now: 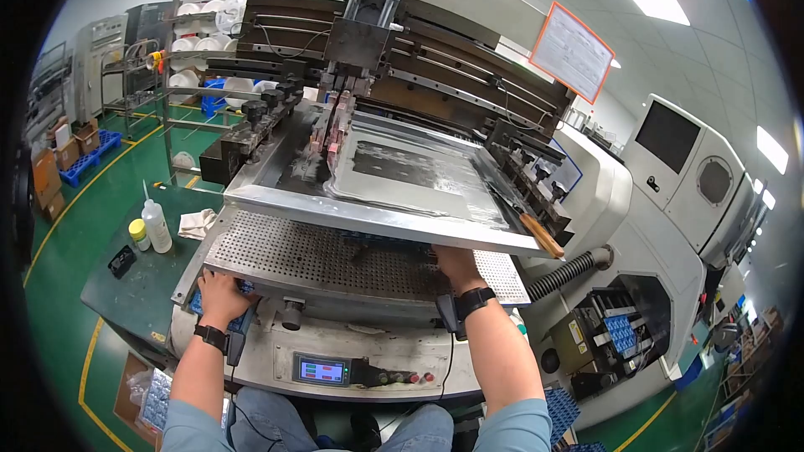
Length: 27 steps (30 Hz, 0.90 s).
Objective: The person picks up a circuit board from a stack, places it onto the machine bed, and presses buttons on the control panel. After the machine processes the board, the person removes it and places it into a slot on a conveyor.
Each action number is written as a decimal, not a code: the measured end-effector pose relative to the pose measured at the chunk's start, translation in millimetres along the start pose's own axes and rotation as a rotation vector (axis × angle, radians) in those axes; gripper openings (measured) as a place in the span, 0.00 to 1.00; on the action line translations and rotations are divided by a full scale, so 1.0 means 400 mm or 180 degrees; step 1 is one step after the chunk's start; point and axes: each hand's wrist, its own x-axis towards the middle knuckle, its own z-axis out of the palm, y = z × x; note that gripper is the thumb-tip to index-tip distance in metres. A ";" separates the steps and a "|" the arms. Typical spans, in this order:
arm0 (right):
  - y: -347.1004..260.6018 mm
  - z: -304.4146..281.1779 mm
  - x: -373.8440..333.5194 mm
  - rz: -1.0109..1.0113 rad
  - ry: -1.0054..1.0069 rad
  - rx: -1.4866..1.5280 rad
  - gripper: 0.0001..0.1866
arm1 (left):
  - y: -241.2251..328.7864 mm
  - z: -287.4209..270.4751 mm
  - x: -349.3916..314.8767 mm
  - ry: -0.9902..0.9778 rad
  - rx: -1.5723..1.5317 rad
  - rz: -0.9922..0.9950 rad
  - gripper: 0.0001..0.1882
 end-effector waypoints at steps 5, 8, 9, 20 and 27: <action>-0.017 -0.152 -0.012 0.1565 -0.0266 0.1067 0.06 | 0.002 0.004 0.002 -0.0053 -0.0085 0.0044 0.42; -0.010 -0.266 -0.053 0.2698 -0.0014 0.1739 0.05 | -0.004 0.008 -0.004 0.0067 -0.0153 0.0025 0.43; 0.025 -0.322 -0.091 0.2712 -0.0035 0.2021 0.05 | -0.002 0.008 -0.003 0.0064 -0.0150 0.0024 0.44; 0.246 -0.569 -0.357 0.3837 0.0523 0.3095 0.09 | -0.022 0.041 0.012 0.0093 -0.0002 0.0076 0.45; 0.342 -0.533 -0.367 0.3642 0.1098 0.3552 0.10 | -0.034 -0.042 0.018 -0.0111 -0.0654 -0.0026 0.42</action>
